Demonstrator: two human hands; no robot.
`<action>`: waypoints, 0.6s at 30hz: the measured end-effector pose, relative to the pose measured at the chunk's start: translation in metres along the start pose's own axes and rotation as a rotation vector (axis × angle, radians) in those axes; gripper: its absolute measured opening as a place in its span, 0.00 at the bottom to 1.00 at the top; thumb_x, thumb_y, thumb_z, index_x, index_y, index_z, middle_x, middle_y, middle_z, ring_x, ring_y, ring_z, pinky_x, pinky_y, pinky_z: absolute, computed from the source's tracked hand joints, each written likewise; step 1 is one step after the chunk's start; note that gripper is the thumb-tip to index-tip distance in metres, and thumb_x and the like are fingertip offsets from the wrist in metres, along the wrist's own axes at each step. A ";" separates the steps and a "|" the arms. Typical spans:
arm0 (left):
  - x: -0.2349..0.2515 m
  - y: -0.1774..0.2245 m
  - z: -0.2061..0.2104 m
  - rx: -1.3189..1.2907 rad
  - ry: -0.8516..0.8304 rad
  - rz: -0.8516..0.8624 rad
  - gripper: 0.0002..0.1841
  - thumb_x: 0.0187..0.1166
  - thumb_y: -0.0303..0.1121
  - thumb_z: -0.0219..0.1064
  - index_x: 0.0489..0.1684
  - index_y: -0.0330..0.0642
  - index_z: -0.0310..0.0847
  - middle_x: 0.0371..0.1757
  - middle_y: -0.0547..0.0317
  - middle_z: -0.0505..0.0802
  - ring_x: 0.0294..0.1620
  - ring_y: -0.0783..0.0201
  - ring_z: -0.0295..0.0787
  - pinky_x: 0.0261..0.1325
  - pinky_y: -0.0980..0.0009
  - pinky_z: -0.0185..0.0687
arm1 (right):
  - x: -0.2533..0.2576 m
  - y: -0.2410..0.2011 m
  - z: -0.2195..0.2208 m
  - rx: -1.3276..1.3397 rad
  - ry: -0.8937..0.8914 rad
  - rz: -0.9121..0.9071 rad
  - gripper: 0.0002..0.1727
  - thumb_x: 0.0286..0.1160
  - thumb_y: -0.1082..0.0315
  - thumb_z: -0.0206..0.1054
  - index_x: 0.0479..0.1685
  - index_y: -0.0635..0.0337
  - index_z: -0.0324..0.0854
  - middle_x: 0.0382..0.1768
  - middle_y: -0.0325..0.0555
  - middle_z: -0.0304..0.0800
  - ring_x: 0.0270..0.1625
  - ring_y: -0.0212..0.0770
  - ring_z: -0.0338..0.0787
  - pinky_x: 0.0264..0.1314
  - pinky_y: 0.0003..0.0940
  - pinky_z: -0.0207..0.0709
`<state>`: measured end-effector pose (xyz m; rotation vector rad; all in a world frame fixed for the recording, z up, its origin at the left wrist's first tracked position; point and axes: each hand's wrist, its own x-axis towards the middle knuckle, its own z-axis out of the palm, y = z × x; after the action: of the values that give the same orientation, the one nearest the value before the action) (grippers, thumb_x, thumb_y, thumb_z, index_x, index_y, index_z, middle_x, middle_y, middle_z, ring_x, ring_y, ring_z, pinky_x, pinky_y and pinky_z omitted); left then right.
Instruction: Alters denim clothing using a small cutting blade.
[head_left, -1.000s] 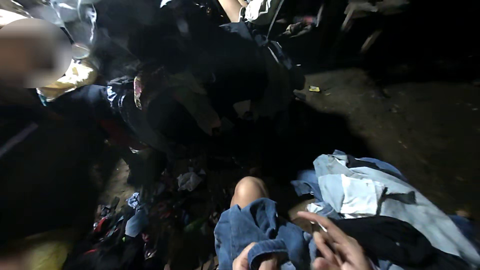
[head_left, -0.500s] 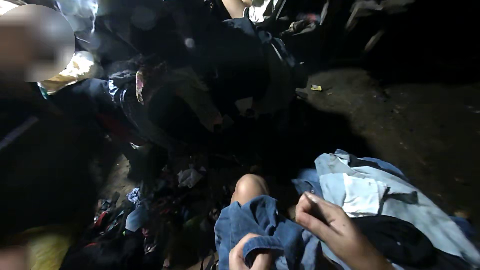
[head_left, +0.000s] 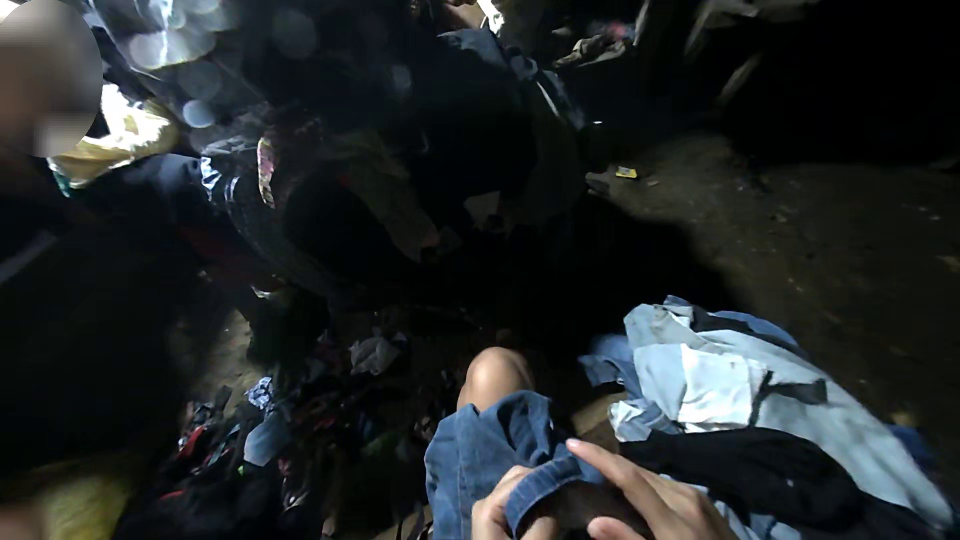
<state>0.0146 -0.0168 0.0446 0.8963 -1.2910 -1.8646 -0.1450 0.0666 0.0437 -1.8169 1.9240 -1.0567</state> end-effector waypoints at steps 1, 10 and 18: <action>0.000 0.001 0.002 0.012 0.001 -0.012 0.10 0.68 0.15 0.60 0.35 0.34 0.89 0.38 0.73 0.94 0.44 0.86 0.88 0.55 0.81 0.85 | 0.001 0.001 0.002 0.001 0.014 -0.023 0.28 0.87 0.48 0.57 0.69 0.62 0.82 0.36 0.59 0.91 0.30 0.49 0.90 0.32 0.38 0.84; -0.009 0.005 0.008 0.050 -0.015 -0.025 0.09 0.67 0.16 0.63 0.32 0.34 0.89 0.35 0.74 0.95 0.40 0.87 0.89 0.51 0.82 0.86 | -0.006 0.004 0.012 0.069 0.104 -0.046 0.25 0.89 0.48 0.55 0.69 0.56 0.81 0.32 0.55 0.86 0.30 0.44 0.86 0.33 0.32 0.81; -0.010 0.005 -0.002 0.110 -0.143 0.109 0.09 0.66 0.15 0.65 0.38 0.25 0.91 0.40 0.66 0.96 0.46 0.84 0.89 0.57 0.81 0.83 | -0.007 0.020 0.004 0.393 0.143 0.090 0.25 0.91 0.53 0.53 0.69 0.62 0.83 0.44 0.48 0.92 0.42 0.24 0.86 0.51 0.19 0.79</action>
<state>0.0222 -0.0113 0.0504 0.7437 -1.5107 -1.8143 -0.1559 0.0709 0.0258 -1.4609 1.7016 -1.4469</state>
